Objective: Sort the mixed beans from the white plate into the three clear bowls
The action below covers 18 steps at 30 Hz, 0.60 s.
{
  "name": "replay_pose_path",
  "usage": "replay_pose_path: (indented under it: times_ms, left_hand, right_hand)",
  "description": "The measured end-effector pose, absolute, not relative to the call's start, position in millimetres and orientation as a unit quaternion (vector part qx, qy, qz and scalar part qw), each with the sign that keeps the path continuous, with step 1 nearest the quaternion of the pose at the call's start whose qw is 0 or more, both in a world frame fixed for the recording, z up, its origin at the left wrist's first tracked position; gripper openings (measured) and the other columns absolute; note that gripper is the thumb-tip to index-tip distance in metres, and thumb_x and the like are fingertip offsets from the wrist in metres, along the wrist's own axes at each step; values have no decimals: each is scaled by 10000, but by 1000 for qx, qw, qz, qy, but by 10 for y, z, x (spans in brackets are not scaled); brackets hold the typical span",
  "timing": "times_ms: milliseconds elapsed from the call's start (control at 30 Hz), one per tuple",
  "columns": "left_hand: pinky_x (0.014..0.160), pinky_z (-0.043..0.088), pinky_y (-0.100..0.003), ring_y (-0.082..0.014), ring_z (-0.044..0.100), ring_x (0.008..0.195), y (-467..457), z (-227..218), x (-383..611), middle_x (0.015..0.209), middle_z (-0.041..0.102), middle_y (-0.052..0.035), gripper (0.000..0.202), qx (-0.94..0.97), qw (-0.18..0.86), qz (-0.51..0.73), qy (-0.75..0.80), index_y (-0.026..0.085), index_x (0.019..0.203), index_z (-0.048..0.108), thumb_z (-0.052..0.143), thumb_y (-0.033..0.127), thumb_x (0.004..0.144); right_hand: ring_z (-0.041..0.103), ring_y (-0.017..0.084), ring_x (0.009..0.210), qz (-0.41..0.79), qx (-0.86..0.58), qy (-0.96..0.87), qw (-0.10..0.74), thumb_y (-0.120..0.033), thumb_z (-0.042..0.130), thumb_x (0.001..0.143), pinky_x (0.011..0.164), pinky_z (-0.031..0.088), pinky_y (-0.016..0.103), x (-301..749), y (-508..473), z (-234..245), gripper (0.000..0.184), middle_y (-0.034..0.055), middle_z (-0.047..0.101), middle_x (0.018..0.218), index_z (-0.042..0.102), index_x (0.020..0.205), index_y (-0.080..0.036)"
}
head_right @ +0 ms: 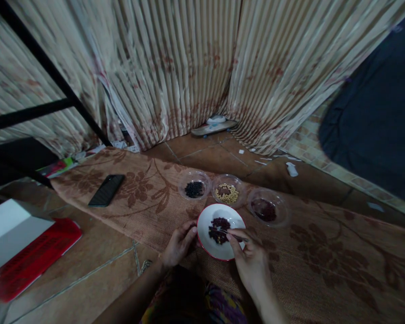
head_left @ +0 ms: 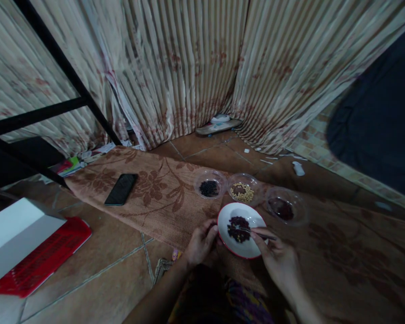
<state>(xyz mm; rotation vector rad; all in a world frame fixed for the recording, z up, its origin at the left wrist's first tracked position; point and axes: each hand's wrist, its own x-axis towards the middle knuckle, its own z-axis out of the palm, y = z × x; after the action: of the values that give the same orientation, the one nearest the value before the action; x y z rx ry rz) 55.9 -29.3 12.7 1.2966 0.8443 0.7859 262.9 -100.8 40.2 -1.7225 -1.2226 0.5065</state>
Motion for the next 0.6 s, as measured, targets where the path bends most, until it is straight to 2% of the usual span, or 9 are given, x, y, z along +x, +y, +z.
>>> replay_pose_path:
  times_ms: [233, 600]
  left_hand:
    - [634, 484, -242, -129, 584, 646, -287, 98, 564, 740, 633, -11, 427, 571, 649, 340, 370, 140, 1156, 604, 480, 492, 949]
    - [620, 471, -236, -127, 571, 641, -296, 83, 554, 735, 622, -15, 421, 567, 659, 346, 354, 139, 1163, 600, 488, 485, 949]
  right_hand:
    - [667, 244, 924, 201, -700, -524, 442, -529, 624, 816, 864, 497, 398, 2618, -948, 343, 308, 58, 739, 954, 746, 879, -254]
    - [666, 232, 928, 204, -696, -534, 434, -497, 624, 830, 883, 486, 383, 2602, -931, 327, 284, 53, 734, 960, 738, 902, -247]
